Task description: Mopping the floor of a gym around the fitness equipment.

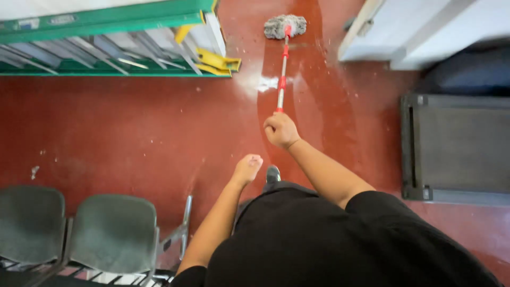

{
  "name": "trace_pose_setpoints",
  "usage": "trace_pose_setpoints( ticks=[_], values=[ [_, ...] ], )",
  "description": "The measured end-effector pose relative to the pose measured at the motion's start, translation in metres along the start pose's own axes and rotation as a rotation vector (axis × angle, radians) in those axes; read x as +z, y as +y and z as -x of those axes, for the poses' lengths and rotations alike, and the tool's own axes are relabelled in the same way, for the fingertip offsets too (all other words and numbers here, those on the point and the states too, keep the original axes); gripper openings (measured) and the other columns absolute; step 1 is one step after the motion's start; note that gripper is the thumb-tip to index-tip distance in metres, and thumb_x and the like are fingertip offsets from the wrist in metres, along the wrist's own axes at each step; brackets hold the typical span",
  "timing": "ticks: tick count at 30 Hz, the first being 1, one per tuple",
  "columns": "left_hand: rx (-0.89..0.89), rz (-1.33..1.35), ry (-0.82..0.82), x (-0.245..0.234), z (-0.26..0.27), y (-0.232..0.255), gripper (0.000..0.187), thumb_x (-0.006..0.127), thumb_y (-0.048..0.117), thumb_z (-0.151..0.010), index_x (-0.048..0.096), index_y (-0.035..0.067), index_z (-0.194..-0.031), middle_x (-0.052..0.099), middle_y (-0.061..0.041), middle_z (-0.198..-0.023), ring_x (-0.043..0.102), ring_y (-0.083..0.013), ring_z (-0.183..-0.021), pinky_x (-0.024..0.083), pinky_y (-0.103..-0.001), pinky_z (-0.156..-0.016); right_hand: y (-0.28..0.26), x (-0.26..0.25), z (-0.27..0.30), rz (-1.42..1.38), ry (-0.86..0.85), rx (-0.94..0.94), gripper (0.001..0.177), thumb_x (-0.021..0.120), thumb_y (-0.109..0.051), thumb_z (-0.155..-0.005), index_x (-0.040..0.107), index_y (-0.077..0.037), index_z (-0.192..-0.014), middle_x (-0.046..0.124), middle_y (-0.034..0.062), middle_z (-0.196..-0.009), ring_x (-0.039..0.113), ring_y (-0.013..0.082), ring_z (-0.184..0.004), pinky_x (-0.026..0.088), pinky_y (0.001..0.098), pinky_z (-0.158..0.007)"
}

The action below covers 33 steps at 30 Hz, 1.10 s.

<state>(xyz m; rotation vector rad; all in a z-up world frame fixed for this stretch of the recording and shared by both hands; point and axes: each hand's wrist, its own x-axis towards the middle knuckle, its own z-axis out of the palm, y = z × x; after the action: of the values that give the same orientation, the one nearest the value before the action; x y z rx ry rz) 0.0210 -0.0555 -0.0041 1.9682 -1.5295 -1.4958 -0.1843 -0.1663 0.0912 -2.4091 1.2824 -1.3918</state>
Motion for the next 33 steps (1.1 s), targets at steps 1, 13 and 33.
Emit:
trace_pose_setpoints(
  ticks=[1, 13, 33],
  values=[
    [-0.006, -0.002, -0.008, -0.014, -0.010, 0.012, 0.041, 0.066, 0.050, -0.091, 0.070, 0.030, -0.127, 0.075, -0.005, -0.119, 0.068, -0.0273, -0.117, 0.056, -0.043, -0.099, 0.008, 0.001, -0.023, 0.000, -0.004, 0.009, 0.014, 0.064, -0.010, -0.074, 0.067, -0.023, -0.070, 0.064, 0.0020, -0.067, 0.068, 0.0238, -0.071, 0.057, 0.0367, -0.093],
    [0.296, 0.045, -0.082, -0.096, -0.244, 0.109, 0.035, 0.068, 0.038, -0.093, 0.075, 0.016, -0.118, 0.075, -0.017, -0.102, 0.071, -0.0372, -0.104, 0.056, -0.050, -0.092, 0.122, 0.034, -0.164, 0.055, 0.043, 0.088, 0.019, 0.059, -0.008, -0.074, 0.066, -0.023, -0.067, 0.070, 0.0009, -0.083, 0.070, 0.0226, -0.087, 0.055, 0.0363, -0.085],
    [0.213, -0.111, -0.376, -0.246, -0.472, 0.352, 0.058, 0.069, 0.044, -0.093, 0.053, 0.023, -0.144, 0.077, -0.001, -0.111, 0.073, -0.0189, -0.107, 0.058, -0.037, -0.093, 0.267, 0.081, -0.414, 0.024, 0.239, 0.273, 0.028, 0.053, 0.001, -0.075, 0.071, -0.020, -0.072, 0.075, -0.0019, -0.083, 0.075, 0.0221, -0.089, 0.054, 0.0363, -0.089]
  ],
)
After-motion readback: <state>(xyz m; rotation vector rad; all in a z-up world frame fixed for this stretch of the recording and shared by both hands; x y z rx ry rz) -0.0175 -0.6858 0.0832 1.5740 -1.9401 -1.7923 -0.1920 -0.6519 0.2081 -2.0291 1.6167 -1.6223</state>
